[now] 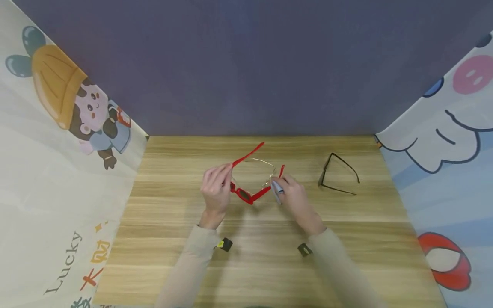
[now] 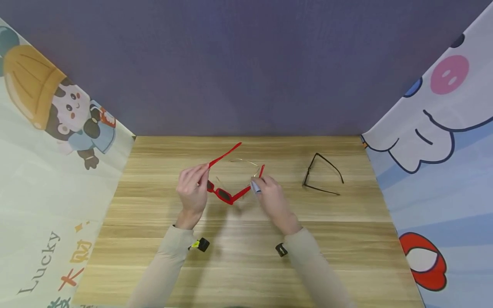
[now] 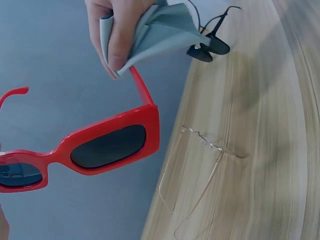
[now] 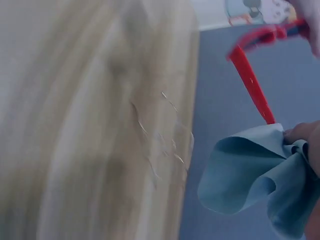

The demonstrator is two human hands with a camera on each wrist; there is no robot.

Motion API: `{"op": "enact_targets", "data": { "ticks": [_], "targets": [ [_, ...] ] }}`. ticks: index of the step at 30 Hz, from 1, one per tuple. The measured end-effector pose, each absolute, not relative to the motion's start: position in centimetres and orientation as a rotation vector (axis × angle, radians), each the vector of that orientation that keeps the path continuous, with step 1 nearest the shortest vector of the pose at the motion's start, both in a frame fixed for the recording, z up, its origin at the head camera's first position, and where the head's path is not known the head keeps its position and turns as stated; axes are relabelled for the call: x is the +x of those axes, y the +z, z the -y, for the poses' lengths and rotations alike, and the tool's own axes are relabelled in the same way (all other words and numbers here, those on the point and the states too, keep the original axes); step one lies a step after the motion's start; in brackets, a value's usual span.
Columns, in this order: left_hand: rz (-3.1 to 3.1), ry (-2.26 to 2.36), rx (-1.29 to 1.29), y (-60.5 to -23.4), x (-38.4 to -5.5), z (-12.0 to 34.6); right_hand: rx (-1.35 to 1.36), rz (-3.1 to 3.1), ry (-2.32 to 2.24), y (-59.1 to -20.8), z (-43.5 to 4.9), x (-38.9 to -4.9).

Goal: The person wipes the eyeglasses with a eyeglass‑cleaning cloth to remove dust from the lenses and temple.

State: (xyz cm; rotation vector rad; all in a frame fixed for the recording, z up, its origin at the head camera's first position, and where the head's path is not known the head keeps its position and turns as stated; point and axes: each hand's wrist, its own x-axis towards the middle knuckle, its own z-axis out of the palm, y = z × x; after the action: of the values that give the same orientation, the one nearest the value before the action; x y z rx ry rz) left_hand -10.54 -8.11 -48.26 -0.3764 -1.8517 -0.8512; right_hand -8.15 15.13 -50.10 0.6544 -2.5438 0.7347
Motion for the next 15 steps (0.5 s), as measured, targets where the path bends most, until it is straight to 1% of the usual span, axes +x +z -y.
{"op": "enact_targets", "data": {
  "ticks": [4, 7, 11, 15],
  "targets": [
    [1.845, -0.845, -0.390, -48.3, -10.6, 8.2, 0.544, 2.565, 0.818, -49.5, -16.1, -9.6],
    [1.843, -0.850, -0.391, -48.5, -10.6, 8.2, 0.510, 2.570, 0.827, -49.3, -16.6, -10.0],
    [1.842, -0.853, -0.370, -48.6, -10.6, 8.1, 0.562, 2.571, 0.744, -49.6, -16.2, -9.5],
    [1.823, -0.853, -0.341, -48.6, -10.7, 7.8, 0.679, 2.565, 0.692, -51.0, -14.6, -8.0]
  ]
}}
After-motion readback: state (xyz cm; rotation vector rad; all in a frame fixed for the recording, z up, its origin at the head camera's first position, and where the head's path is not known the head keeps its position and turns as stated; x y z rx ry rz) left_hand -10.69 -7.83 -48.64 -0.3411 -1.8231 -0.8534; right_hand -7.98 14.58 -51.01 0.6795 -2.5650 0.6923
